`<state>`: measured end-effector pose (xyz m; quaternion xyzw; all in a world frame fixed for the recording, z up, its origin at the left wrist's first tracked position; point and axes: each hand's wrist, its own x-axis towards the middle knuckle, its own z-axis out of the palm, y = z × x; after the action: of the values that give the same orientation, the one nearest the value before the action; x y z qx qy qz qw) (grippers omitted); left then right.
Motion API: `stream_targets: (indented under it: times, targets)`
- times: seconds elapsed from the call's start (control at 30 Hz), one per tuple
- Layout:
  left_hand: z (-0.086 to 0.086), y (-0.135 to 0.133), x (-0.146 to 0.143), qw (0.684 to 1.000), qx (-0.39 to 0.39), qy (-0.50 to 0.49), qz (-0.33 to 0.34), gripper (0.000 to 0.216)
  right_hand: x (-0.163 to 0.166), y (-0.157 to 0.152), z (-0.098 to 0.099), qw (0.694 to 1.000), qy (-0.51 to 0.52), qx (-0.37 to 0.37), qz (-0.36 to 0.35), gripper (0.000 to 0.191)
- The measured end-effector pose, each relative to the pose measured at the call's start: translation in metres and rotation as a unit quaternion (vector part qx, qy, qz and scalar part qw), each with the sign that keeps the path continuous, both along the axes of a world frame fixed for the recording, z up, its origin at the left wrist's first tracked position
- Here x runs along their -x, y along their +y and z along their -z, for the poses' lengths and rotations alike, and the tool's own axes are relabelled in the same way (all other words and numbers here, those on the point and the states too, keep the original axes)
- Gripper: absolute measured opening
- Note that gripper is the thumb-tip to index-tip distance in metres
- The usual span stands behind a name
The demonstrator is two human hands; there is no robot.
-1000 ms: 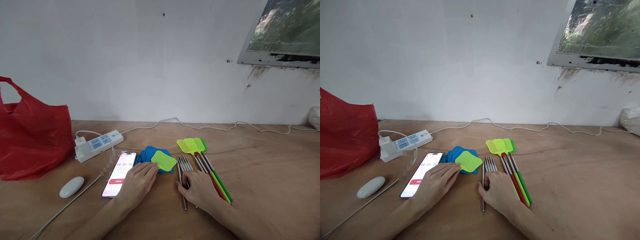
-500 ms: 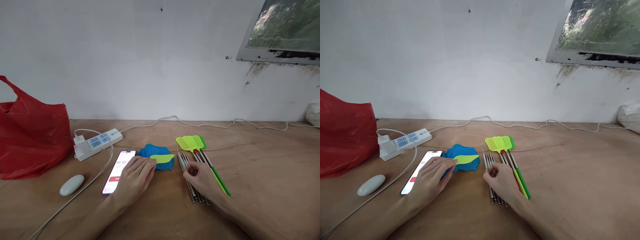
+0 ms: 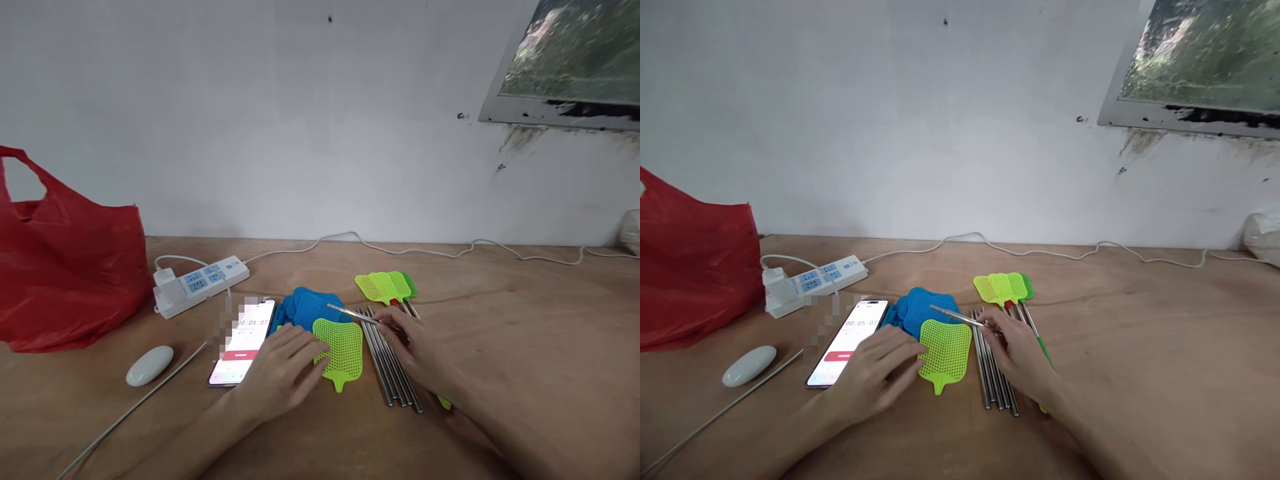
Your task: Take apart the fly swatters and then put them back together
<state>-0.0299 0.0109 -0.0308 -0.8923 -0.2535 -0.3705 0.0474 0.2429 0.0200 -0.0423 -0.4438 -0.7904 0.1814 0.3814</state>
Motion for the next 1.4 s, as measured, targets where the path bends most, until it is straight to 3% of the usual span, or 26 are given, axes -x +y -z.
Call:
stream_targets:
  times: [0.07, 0.17, 0.33, 0.5, 0.67, 0.9, 1.2, 1.4]
  targets:
    - [-0.003, 0.003, 0.004, 0.997, -0.012, -0.046, -0.053, 0.013, -0.003, -0.001, -0.003, 0.997, -0.067, -0.042, -0.022, 0.014]
    - [-0.005, 0.006, 0.006, 0.995, 0.001, -0.031, -0.092, 0.018, -0.004, -0.003, -0.004, 0.991, -0.089, -0.088, -0.056, 0.013]
    - [0.002, 0.004, 0.0, 0.996, 0.041, 0.059, -0.049, 0.015, 0.004, -0.01, -0.004, 0.985, -0.087, -0.116, -0.098, 0.013]
    - [0.008, 0.004, -0.004, 0.992, 0.033, 0.112, -0.05, 0.038, 0.012, -0.02, -0.011, 0.979, -0.15, -0.108, -0.091, 0.014]
    - [0.003, 0.006, 0.0, 0.988, 0.077, 0.122, -0.051, 0.049, 0.018, -0.027, -0.015, 0.959, -0.252, -0.119, -0.049, 0.022]
    - [-0.002, -0.006, 0.009, 0.975, 0.184, 0.123, -0.026, 0.041, 0.021, -0.034, -0.015, 0.926, -0.337, -0.165, -0.033, 0.026]
    - [-0.008, -0.017, 0.015, 0.979, 0.167, 0.115, -0.012, 0.035, 0.016, -0.037, -0.012, 0.922, -0.347, -0.156, -0.068, 0.025]
    - [0.002, -0.016, 0.039, 0.974, 0.183, 0.118, -0.067, 0.039, -0.011, -0.039, -0.008, 0.93, -0.334, -0.148, -0.052, 0.029]
